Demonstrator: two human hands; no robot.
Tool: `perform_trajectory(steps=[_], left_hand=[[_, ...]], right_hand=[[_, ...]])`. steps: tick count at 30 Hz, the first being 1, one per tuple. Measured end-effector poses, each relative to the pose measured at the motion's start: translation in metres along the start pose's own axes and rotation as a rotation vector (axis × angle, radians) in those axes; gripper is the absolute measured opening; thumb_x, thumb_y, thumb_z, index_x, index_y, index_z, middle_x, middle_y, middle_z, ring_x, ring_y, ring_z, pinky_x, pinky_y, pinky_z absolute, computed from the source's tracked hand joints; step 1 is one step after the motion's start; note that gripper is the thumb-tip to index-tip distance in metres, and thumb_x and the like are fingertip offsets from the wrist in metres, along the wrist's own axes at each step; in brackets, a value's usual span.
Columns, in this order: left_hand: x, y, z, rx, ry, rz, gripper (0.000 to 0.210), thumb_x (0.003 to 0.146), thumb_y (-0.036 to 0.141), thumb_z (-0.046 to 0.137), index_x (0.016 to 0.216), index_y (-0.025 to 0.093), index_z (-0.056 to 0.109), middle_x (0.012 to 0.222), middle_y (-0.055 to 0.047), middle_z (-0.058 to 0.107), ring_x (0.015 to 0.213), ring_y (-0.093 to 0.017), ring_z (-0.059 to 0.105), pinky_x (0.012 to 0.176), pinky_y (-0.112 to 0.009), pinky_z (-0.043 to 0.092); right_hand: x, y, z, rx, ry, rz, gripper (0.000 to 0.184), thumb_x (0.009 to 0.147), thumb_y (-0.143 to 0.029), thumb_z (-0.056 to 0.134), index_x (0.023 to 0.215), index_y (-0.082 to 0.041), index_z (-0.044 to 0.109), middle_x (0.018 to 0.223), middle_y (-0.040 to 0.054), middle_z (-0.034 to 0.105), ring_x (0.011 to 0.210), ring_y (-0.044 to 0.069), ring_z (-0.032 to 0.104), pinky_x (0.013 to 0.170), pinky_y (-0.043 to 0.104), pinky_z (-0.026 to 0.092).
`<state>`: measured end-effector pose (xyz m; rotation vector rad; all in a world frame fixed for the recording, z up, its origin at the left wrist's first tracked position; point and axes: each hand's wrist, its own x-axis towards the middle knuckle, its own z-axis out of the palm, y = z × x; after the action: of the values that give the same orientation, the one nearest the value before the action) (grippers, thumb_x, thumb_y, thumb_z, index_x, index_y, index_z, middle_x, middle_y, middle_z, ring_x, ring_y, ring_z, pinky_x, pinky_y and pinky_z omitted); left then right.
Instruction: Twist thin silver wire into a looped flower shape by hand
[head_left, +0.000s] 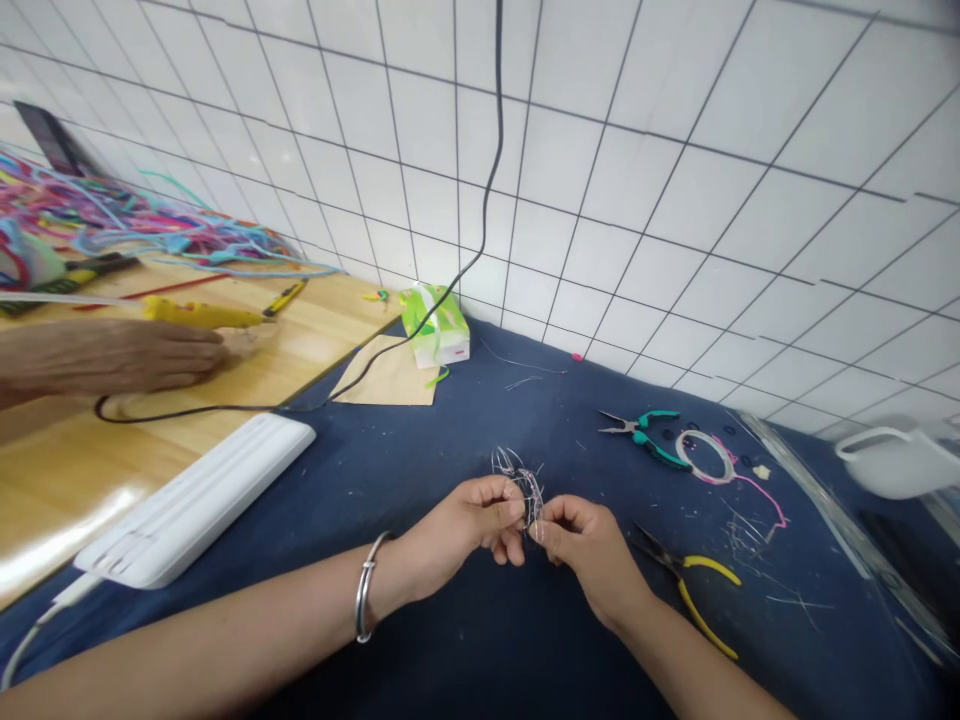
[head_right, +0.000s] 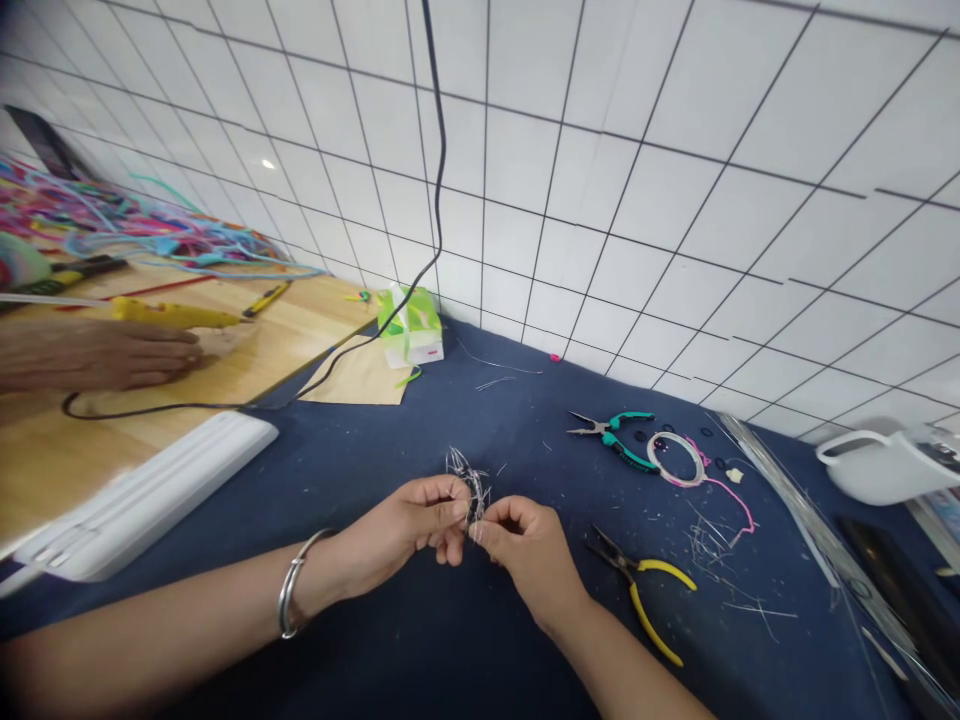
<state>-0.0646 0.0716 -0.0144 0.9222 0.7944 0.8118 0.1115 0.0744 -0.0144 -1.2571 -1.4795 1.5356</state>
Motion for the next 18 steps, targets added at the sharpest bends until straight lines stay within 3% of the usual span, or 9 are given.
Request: perform_trajectory(steps=[5, 10, 18], left_hand=[[-0.0006, -0.0009, 0.0023, -0.050, -0.012, 0.004, 0.019, 0.084, 0.032, 0.051, 0.077, 0.014, 0.051, 0.059, -0.002, 0.058, 0.056, -0.011, 0.056, 0.055, -0.021, 0.037], [-0.0010, -0.0014, 0.0026, -0.093, 0.002, 0.020, 0.016, 0.083, 0.029, 0.053, 0.078, 0.014, 0.050, 0.066, 0.000, 0.055, 0.056, -0.009, 0.054, 0.058, -0.022, 0.038], [0.0001, 0.0002, 0.0029, 0.065, -0.023, 0.054, 0.015, 0.083, 0.028, 0.052, 0.077, 0.014, 0.049, 0.059, 0.002, 0.052, 0.051, -0.008, 0.050, 0.056, -0.022, 0.038]], right_hand=[[-0.0001, -0.0007, -0.0052, 0.139, -0.134, 0.050, 0.018, 0.072, -0.029, 0.066, 0.068, -0.014, 0.056, 0.057, -0.0038, 0.048, 0.051, 0.007, 0.040, 0.050, 0.021, 0.032], [0.0010, -0.0039, -0.0101, 0.101, -0.278, 0.077, 0.013, 0.070, -0.023, 0.067, 0.066, -0.014, 0.058, 0.060, -0.0021, 0.051, 0.054, 0.008, 0.041, 0.052, 0.022, 0.031], [-0.0009, -0.0029, -0.0028, 0.344, -0.245, 0.046, 0.012, 0.070, -0.024, 0.068, 0.067, -0.013, 0.063, 0.055, -0.0029, 0.048, 0.051, 0.008, 0.036, 0.052, 0.023, 0.027]])
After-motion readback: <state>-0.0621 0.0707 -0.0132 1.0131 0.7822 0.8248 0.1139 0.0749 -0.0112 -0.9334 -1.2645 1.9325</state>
